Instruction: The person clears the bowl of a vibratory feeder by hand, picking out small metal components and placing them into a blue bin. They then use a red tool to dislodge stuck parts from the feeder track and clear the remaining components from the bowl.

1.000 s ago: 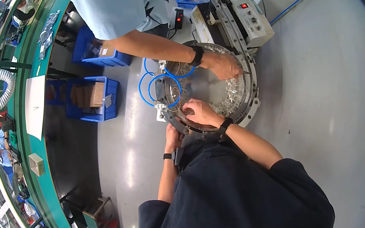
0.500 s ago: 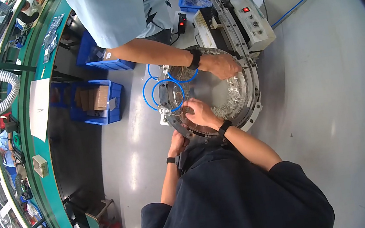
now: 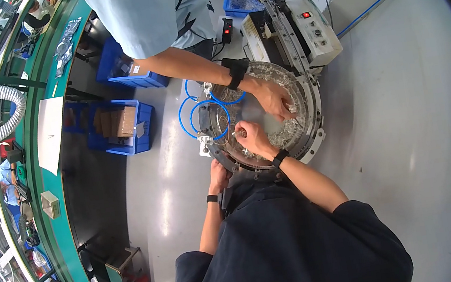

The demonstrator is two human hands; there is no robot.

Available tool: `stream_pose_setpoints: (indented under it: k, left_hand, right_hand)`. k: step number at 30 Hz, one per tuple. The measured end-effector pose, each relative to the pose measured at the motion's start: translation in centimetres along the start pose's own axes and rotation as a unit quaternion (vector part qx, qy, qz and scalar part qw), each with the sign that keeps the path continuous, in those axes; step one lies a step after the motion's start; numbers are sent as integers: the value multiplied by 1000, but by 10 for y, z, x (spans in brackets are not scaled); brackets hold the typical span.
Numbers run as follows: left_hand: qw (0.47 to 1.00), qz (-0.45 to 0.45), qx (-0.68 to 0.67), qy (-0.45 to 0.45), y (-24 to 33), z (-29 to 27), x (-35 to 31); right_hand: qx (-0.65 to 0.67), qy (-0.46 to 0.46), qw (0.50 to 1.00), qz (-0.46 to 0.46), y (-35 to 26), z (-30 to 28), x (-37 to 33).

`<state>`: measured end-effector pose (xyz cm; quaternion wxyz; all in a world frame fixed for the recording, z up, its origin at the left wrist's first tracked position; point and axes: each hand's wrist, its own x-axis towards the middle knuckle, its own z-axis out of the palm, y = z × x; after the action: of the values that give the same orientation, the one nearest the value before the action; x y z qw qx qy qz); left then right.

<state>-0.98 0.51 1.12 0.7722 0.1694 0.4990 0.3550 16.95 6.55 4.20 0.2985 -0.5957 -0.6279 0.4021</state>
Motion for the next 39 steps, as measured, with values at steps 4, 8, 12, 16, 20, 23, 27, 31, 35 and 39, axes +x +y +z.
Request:
stream_pose_setpoints:
  k: [4, 8, 12, 16, 20, 23, 27, 31, 35, 39]
  left_hand:
    - [1000, 10, 17, 23, -1, 3, 1]
    - [999, 5, 24, 27, 1, 4, -1]
    - [1000, -2, 15, 6, 6, 4, -5]
    - [999, -18, 40, 0, 1, 2, -4]
    - [998, -29, 63, 7, 0, 3, -4]
    - [997, -38, 62, -2, 0, 1, -4]
    - [997, -51, 55, -23, 1, 0, -4]
    - [998, -46, 43, -13, 5, 0, -8]
    - [999, -46, 17, -22, 3, -4, -3]
    - [996, -56, 54, -51, 2, -4, -1]
  right_hand:
    - [31, 50, 998, 9, -6, -1, 1]
    - [-13, 34, 998, -49, -13, -5, -6]
    - [-52, -9, 993, -107, -13, -4, -16]
    - [-43, -84, 991, -94, -2, -6, -21]
    - [-86, -101, 990, -45, 4, -3, -24]
    - [-113, -65, 991, 15, 2, 3, -23]
    - [-63, 102, 991, -51, -6, 7, -20]
    - [-38, 10, 992, -121, -18, 0, -21]
    - [-27, -75, 991, -107, -6, -2, -25]
    - [-92, -29, 994, -55, -2, -4, -23]
